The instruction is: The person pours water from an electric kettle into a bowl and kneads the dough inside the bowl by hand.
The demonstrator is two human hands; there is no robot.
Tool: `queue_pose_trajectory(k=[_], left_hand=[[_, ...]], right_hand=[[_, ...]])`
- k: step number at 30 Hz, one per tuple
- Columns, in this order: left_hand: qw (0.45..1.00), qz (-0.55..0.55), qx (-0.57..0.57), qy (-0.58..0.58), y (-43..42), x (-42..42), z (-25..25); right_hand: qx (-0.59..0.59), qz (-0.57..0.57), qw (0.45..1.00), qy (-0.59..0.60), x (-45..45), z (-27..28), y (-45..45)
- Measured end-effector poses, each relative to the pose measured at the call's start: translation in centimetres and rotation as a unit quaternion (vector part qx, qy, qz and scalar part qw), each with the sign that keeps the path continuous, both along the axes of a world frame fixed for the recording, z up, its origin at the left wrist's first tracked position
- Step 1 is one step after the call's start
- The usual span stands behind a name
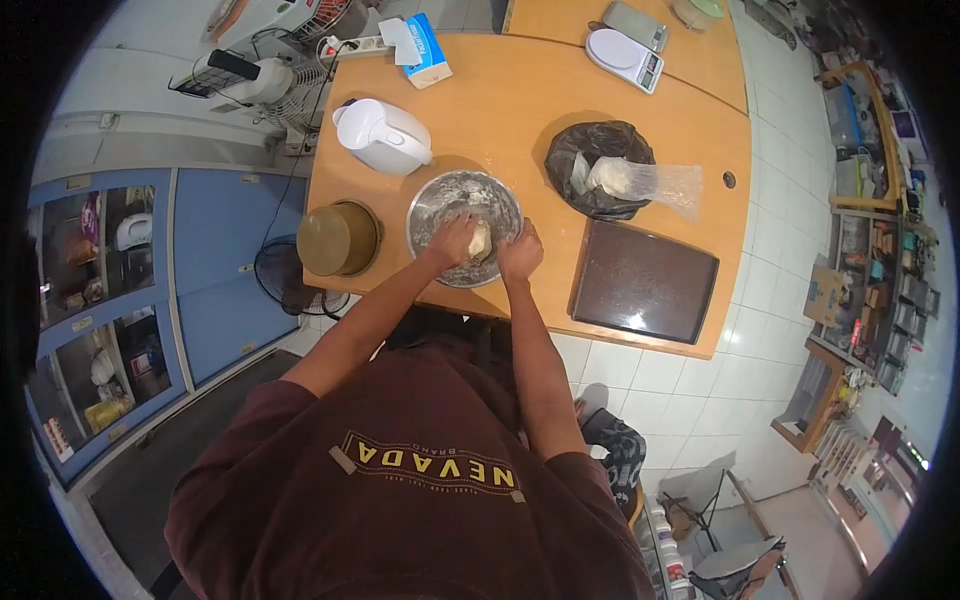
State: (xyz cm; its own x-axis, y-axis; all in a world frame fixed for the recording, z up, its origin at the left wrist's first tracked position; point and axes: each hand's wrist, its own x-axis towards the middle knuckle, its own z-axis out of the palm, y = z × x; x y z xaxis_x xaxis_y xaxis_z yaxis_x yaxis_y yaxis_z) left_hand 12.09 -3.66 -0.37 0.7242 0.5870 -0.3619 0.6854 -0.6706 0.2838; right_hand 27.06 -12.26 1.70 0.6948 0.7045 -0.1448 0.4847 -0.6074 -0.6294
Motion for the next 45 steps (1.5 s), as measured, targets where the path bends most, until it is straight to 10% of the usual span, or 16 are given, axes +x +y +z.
queue_pose_trajectory(k=[13,22,33,45], left_hand=[[0.947,0.282,0.058,-0.144,-1.2,1.3,0.9],[0.797,0.574,0.016,-0.186,-4.8,2.5,-0.5],[0.954,0.298,-0.02,-0.021,-5.0,0.8,2.8],[0.994,0.082,-0.076,-0.011,2.8,-1.8,2.9]], right_hand=[[-0.02,0.058,0.997,-0.04,2.3,0.3,2.6],[0.002,0.069,0.997,-0.046,2.4,-0.1,2.2],[-0.016,0.023,0.999,-0.018,2.0,0.5,1.3],[0.065,0.024,0.997,-0.041,1.8,-0.6,0.5]])
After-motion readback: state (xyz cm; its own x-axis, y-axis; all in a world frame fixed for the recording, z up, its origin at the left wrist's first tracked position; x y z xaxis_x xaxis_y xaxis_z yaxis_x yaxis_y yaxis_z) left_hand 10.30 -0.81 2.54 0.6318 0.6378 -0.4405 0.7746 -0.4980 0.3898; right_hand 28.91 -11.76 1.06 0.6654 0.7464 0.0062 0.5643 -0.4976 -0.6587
